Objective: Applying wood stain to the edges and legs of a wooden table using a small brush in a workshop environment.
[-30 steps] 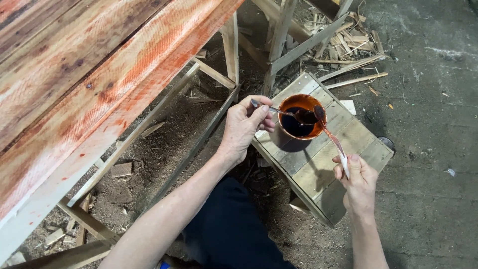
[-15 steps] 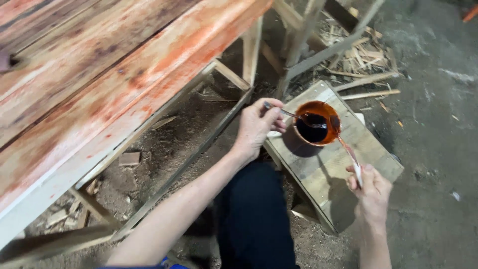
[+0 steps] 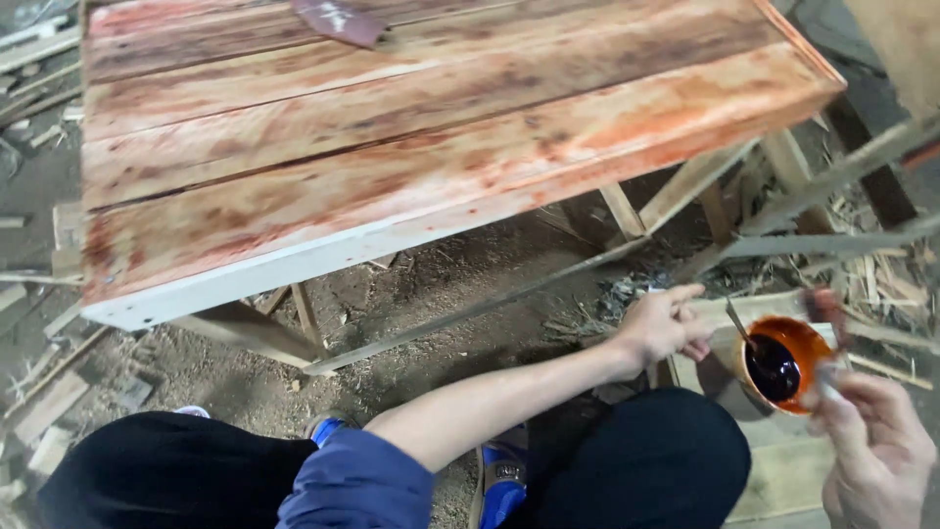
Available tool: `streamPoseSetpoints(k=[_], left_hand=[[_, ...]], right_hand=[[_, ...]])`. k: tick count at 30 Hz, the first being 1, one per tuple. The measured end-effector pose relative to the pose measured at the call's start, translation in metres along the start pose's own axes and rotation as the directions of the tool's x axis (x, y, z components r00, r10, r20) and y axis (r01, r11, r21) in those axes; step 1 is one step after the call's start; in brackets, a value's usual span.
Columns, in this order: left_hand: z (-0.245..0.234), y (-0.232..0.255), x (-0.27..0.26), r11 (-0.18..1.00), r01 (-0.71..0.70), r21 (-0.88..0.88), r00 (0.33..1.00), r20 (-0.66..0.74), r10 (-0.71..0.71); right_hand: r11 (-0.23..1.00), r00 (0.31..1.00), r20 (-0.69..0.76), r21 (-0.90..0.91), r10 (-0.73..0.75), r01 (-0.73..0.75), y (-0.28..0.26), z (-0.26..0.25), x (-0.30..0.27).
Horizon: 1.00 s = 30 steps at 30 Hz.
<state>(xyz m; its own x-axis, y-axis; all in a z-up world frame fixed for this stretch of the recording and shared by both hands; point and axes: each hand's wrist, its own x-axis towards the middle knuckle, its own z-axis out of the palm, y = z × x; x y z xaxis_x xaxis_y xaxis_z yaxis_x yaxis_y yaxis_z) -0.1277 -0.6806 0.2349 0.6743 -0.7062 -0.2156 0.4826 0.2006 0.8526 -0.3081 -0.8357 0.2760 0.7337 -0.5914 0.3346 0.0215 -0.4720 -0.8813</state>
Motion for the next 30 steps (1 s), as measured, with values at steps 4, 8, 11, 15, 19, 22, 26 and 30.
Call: streamPoseSetpoints(k=[4, 8, 11, 15, 19, 22, 26, 30], left_hand=[[-0.045, 0.008, -0.063, 0.947, -0.115, 0.299, 0.991, -0.038, 0.132], [-0.102, 0.002, -0.131, 0.851, -0.295, 0.434, 0.913, -0.133, 0.385], [-0.155, -0.001, -0.178, 0.893, -0.259, 0.368, 0.873, -0.306, 0.379], [-0.214, 0.01, -0.245, 0.945, -0.092, 0.314, 0.725, -0.629, 0.28], [-0.262, 0.021, -0.31, 0.796, 0.058, 0.602, 0.548, -0.686, 0.478], [-0.272, 0.026, -0.348, 0.854, -0.009, 0.521, 0.393, -0.783, 0.482], [-0.27, 0.066, -0.378, 0.832, -0.09, 0.548, 0.147, -0.819, 0.555], [-0.278, 0.097, -0.396, 0.812, -0.081, 0.577, 0.141, -0.8, 0.583]], right_hand=[[0.982, 0.956, 0.283, -0.143, -0.081, 0.126, -0.092, 0.069, 0.034], [0.89, 0.755, 0.582, -0.112, -0.301, 0.441, -0.133, 0.124, 0.063], [0.808, 0.672, 0.566, -0.018, -0.477, 0.589, -0.133, 0.168, 0.066], [0.742, 0.614, 0.575, -0.017, -0.541, 0.67, -0.136, 0.212, 0.068], [0.776, 0.628, 0.577, 0.017, -0.523, 0.631, -0.132, 0.243, 0.068], [0.806, 0.61, 0.625, 0.053, -0.487, 0.589, -0.129, 0.252, 0.064], [0.864, 0.63, 0.653, 0.079, -0.422, 0.497, -0.122, 0.258, 0.063], [0.916, 0.661, 0.672, 0.069, -0.335, 0.395, -0.125, 0.263, 0.06]])
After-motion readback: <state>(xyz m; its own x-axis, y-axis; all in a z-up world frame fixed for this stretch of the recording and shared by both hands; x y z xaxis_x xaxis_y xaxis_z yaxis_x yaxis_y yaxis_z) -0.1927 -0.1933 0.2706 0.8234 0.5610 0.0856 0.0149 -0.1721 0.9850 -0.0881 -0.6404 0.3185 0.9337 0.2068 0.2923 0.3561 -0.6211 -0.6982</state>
